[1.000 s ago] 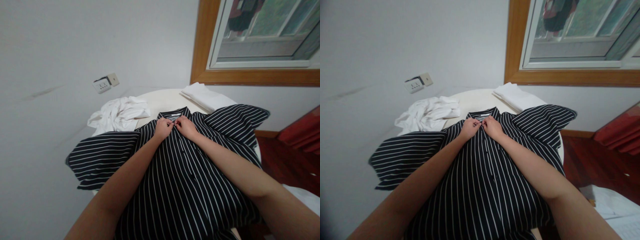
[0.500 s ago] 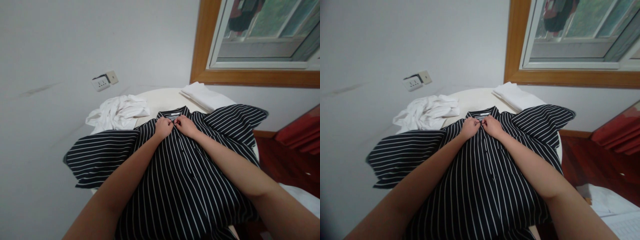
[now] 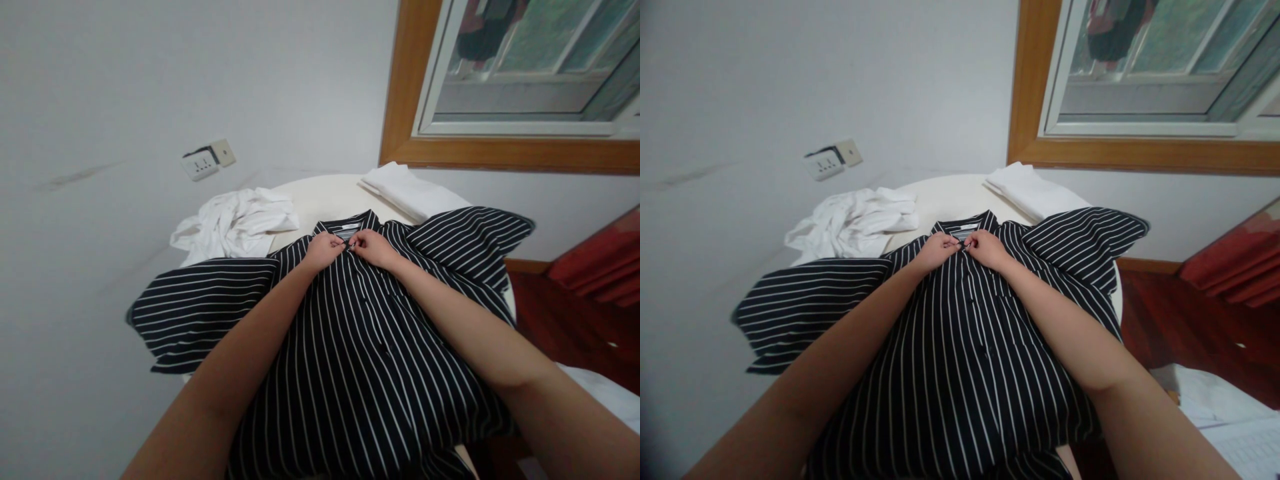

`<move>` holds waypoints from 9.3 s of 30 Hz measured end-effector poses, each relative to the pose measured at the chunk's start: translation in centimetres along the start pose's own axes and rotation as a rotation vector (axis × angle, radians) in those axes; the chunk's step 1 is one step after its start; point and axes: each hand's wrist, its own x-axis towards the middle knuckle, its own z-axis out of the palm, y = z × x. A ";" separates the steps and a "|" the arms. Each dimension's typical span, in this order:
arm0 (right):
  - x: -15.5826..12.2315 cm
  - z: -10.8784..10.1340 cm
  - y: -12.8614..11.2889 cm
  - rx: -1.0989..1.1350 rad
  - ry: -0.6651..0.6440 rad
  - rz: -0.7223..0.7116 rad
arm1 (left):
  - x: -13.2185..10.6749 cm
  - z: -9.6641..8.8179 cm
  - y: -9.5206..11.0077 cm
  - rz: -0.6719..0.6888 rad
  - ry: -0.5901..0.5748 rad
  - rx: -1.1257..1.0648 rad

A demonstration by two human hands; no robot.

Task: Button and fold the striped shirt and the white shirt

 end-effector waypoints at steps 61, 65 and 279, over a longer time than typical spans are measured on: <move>0.9 -0.5 -0.5 -0.198 -0.129 0.160 | -1.6 0.0 2.0 -0.012 0.056 0.264; 0.7 -0.2 -1.2 -0.236 -0.087 0.223 | -1.4 0.0 1.7 0.035 0.034 0.235; -1.2 -0.3 -2.6 0.905 -0.007 0.431 | -1.6 0.0 0.4 0.038 0.088 -0.118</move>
